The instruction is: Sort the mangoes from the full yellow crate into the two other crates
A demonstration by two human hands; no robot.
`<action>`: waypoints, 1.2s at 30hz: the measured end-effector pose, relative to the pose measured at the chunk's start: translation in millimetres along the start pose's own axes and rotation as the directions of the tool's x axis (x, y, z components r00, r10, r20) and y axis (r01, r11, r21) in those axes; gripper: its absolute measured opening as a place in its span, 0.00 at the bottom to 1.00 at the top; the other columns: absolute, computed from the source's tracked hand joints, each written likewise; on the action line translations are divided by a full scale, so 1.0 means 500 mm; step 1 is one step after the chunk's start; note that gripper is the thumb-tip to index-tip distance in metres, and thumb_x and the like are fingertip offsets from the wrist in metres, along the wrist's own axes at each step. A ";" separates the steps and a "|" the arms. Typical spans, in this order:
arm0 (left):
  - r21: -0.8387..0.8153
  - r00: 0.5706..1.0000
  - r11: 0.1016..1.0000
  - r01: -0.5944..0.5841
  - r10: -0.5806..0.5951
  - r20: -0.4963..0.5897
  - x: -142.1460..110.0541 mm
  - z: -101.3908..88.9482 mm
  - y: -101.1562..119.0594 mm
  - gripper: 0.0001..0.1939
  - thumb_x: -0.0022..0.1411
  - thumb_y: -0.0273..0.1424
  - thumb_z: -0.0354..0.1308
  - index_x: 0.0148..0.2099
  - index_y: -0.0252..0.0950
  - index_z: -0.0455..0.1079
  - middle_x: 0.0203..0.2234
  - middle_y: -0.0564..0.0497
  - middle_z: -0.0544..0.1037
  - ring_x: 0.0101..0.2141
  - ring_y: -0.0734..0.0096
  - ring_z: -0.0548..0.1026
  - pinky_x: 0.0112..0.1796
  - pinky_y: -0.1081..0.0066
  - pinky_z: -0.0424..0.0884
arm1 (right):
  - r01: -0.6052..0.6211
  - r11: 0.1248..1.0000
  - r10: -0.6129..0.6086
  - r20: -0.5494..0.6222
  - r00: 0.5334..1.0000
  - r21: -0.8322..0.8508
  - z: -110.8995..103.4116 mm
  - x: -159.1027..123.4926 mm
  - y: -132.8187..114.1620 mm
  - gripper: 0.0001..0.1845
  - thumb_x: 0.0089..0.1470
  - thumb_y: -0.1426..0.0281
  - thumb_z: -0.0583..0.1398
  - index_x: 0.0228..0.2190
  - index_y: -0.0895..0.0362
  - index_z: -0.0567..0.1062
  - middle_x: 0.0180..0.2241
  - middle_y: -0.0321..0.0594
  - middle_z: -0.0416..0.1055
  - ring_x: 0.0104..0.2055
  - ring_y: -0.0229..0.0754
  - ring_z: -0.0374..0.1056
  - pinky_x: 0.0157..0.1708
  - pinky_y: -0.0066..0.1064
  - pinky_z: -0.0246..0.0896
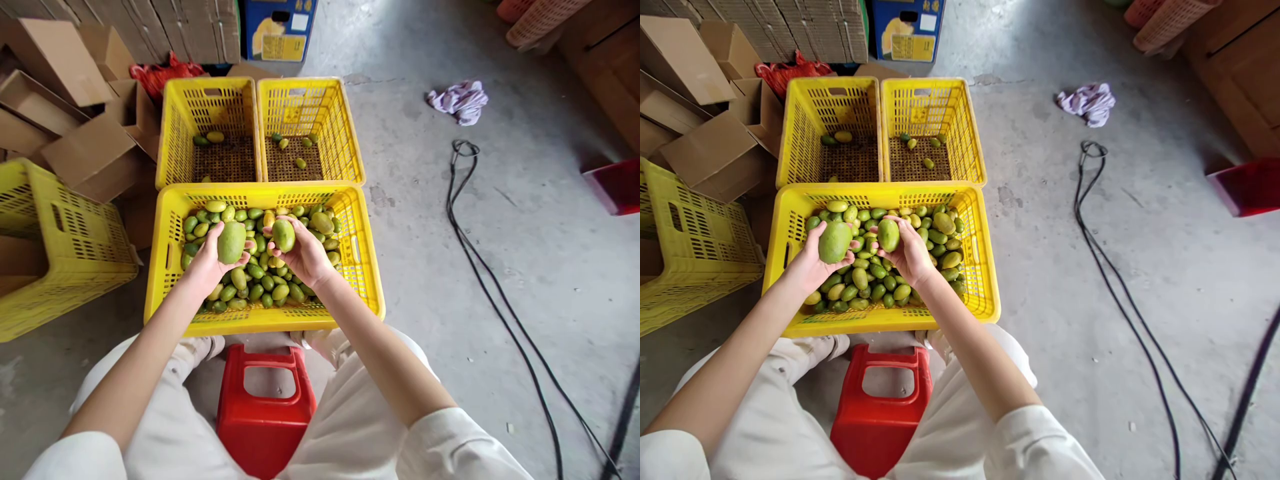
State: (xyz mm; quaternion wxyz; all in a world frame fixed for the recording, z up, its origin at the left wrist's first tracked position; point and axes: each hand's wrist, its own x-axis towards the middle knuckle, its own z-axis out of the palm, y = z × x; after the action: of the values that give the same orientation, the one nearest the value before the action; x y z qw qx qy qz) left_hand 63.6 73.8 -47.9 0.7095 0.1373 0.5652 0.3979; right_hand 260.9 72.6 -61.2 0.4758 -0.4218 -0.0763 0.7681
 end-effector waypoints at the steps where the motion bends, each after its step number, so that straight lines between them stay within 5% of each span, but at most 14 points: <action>1: -0.001 1.000 1.000 0.014 -0.014 0.001 -0.001 0.001 0.002 0.21 0.80 0.45 0.51 0.45 0.39 0.82 0.34 0.44 0.86 0.31 0.66 0.82 0.38 0.67 0.84 | -0.004 1.000 0.004 0.005 1.000 0.002 -0.001 0.000 0.000 0.06 0.75 0.63 0.58 0.44 0.51 0.74 0.34 0.36 0.80 0.28 0.39 0.73 0.27 0.28 0.71; 11: -0.012 0.998 1.000 -0.016 0.017 0.054 0.003 -0.011 -0.012 0.20 0.73 0.50 0.62 0.41 0.38 0.79 0.32 0.47 0.84 0.26 0.67 0.82 0.38 0.62 0.86 | -0.056 0.998 0.055 0.009 0.998 0.016 0.006 -0.013 -0.008 0.08 0.71 0.63 0.65 0.37 0.52 0.76 0.33 0.35 0.81 0.30 0.37 0.73 0.29 0.24 0.72; 16: 0.044 0.994 0.996 -0.080 0.077 0.077 -0.006 -0.017 -0.006 0.15 0.65 0.42 0.71 0.43 0.37 0.77 0.33 0.47 0.85 0.28 0.66 0.85 0.40 0.63 0.87 | -0.049 0.999 0.048 0.036 0.998 0.012 0.006 -0.011 -0.009 0.15 0.65 0.59 0.72 0.33 0.51 0.74 0.35 0.36 0.82 0.27 0.36 0.69 0.23 0.25 0.68; 22: 0.024 0.996 0.998 -0.052 0.050 0.069 -0.010 -0.017 0.010 0.17 0.69 0.45 0.63 0.40 0.35 0.78 0.33 0.43 0.86 0.33 0.62 0.87 0.38 0.67 0.85 | 0.026 1.000 -0.025 0.010 1.000 -0.007 0.003 -0.004 -0.001 0.15 0.60 0.64 0.74 0.32 0.53 0.74 0.35 0.37 0.80 0.25 0.33 0.65 0.18 0.23 0.57; 26: -0.001 0.998 0.999 -0.053 0.053 0.044 -0.010 -0.015 0.010 0.14 0.67 0.41 0.66 0.44 0.35 0.80 0.37 0.42 0.88 0.31 0.68 0.83 0.35 0.72 0.82 | 0.037 0.999 -0.037 -0.001 0.999 -0.002 0.002 -0.003 0.000 0.13 0.59 0.69 0.73 0.31 0.54 0.74 0.31 0.33 0.77 0.24 0.31 0.65 0.19 0.20 0.54; 36: -0.099 0.995 0.992 -0.080 0.074 -0.068 -0.012 -0.009 0.017 0.08 0.68 0.35 0.72 0.46 0.39 0.80 0.44 0.46 0.87 0.38 0.67 0.85 0.37 0.73 0.82 | -0.025 0.997 0.024 -0.015 1.000 -0.072 -0.004 0.001 0.000 0.18 0.73 0.54 0.62 0.38 0.53 0.82 0.35 0.37 0.81 0.28 0.35 0.64 0.24 0.23 0.61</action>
State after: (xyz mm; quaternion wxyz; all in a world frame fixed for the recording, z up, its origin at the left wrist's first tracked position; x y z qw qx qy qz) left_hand 55.6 73.7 -39.8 0.6811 0.1099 0.5612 0.4573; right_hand 262.3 72.6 -62.8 0.4514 -0.4452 -0.0955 0.7674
